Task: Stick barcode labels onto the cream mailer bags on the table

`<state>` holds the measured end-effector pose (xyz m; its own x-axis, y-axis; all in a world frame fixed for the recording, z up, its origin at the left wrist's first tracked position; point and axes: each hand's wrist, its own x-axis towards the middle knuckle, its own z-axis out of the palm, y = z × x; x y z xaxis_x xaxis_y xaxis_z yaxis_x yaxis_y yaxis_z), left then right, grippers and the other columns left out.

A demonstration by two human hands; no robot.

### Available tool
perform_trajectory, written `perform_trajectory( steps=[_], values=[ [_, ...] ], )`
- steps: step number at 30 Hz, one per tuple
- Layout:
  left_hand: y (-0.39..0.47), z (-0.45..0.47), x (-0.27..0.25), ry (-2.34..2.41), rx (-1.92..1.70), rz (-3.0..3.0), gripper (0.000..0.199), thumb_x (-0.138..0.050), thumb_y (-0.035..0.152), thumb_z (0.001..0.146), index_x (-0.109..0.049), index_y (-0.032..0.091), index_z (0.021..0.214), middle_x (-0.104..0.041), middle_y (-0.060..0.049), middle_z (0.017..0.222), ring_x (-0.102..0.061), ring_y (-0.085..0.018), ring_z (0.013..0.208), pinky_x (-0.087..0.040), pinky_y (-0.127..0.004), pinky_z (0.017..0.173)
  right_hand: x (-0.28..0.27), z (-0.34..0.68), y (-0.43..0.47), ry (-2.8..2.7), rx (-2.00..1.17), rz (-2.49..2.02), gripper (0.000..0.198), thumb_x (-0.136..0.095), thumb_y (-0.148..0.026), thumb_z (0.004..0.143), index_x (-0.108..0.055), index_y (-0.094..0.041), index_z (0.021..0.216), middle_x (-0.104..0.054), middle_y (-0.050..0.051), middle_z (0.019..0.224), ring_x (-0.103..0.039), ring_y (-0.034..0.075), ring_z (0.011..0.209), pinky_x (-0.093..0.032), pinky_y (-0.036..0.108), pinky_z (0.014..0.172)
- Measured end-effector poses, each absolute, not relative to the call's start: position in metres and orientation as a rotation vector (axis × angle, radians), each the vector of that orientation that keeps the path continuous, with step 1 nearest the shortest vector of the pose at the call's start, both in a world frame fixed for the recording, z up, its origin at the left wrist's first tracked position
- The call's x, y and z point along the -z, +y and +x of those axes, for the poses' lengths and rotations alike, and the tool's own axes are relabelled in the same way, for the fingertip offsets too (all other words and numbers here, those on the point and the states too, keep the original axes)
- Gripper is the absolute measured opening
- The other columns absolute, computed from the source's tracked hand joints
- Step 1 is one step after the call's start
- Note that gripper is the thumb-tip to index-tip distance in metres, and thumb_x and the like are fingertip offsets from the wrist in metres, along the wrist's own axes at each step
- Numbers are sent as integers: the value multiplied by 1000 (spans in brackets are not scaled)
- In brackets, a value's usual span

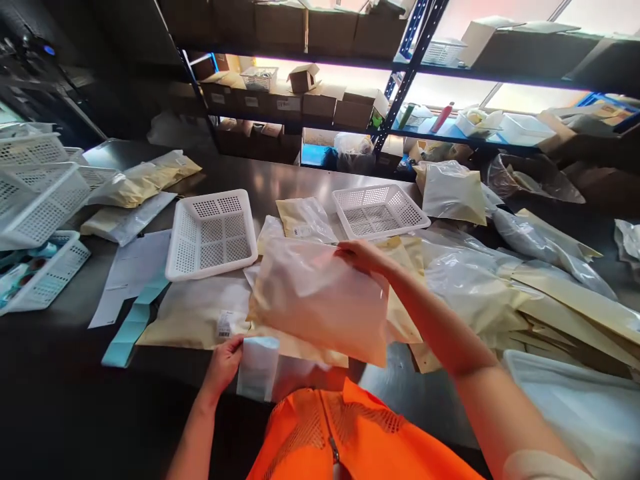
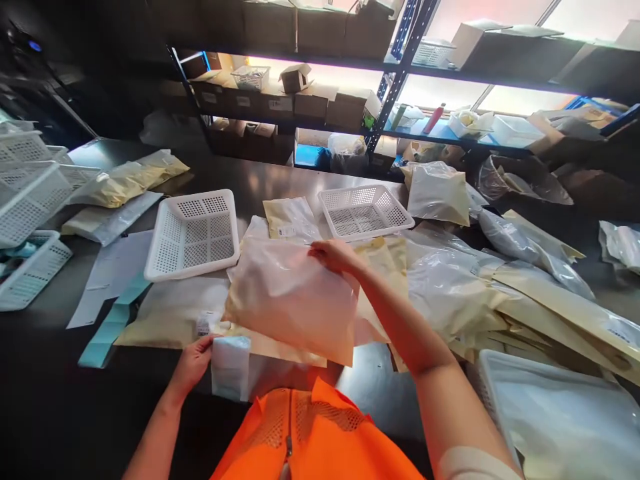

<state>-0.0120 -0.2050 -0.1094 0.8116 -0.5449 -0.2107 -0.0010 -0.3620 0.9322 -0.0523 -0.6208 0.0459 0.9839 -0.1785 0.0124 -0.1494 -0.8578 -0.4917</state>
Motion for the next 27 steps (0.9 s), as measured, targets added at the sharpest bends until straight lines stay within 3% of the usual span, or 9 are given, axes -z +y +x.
perform_trajectory(
  steps=[2,5,10,12,14,17,20,22,27],
  values=[
    [-204,-7,87,-431,560,1854,27,-57,35,75,-74,15,85,-74,-4,78,-65,-20,73,-50,-25,66,-26,-49,-619,294,97,-2642,8,-67,-20,77,-67,-19,85,-67,3,80,-58,16,70,-42,26,71],
    [-211,-5,53,-502,531,1865,28,-54,32,77,-73,14,85,-72,-3,73,-62,-18,70,-47,-23,63,4,-60,-585,193,223,-2547,35,-67,-22,77,-61,-19,112,-64,10,106,-61,22,89,-47,36,83],
    [-238,-9,18,-511,511,1797,26,-54,31,77,-70,11,81,-67,-2,69,-58,-14,66,-43,-21,59,19,-107,-478,-242,-17,-2093,84,-78,-41,67,-38,-26,140,-52,10,133,-52,26,119,-46,39,98],
    [-247,-11,13,-459,531,1735,25,-59,34,75,-68,11,81,-65,-2,67,-57,-13,63,-42,-20,56,19,-115,-447,-172,-37,-1950,67,-72,-45,74,-47,-30,133,-59,6,123,-57,24,111,-50,35,91],
    [-253,-11,14,-417,629,1635,31,-65,38,72,-65,12,88,-64,-1,68,-57,-13,61,-43,-20,55,20,-112,-433,19,27,-1847,31,-60,-51,82,-65,-29,104,-67,2,91,-63,22,84,-52,33,72],
    [-257,-10,22,-488,876,1576,45,-71,39,69,-61,13,103,-66,-2,77,-59,-15,67,-47,-22,59,19,-99,-442,265,206,-1739,44,-47,-62,85,-60,-24,67,-55,0,60,-53,17,59,-45,29,55],
    [-259,-8,36,-609,964,1773,28,-68,39,70,-65,12,75,-62,-1,64,-54,-13,59,-40,-20,50,1,-100,-462,408,390,-1670,51,-46,-69,81,-60,-21,68,-56,0,63,-52,15,60,-45,27,56],
    [-262,-6,42,-630,868,1891,30,-63,39,73,-62,13,57,-58,0,54,-50,-13,53,-34,-19,45,-22,-114,-469,365,442,-1681,52,-47,-69,81,-63,-20,71,-60,2,68,-55,16,65,-47,28,60],
    [-270,9,28,-663,783,1750,28,-62,28,72,-75,9,88,-75,-9,85,-65,-22,76,-49,-26,63,-73,-160,-462,-626,-220,-1857,45,-59,-62,80,-73,-20,92,-70,9,94,-64,21,94,-46,32,91]
  ],
)
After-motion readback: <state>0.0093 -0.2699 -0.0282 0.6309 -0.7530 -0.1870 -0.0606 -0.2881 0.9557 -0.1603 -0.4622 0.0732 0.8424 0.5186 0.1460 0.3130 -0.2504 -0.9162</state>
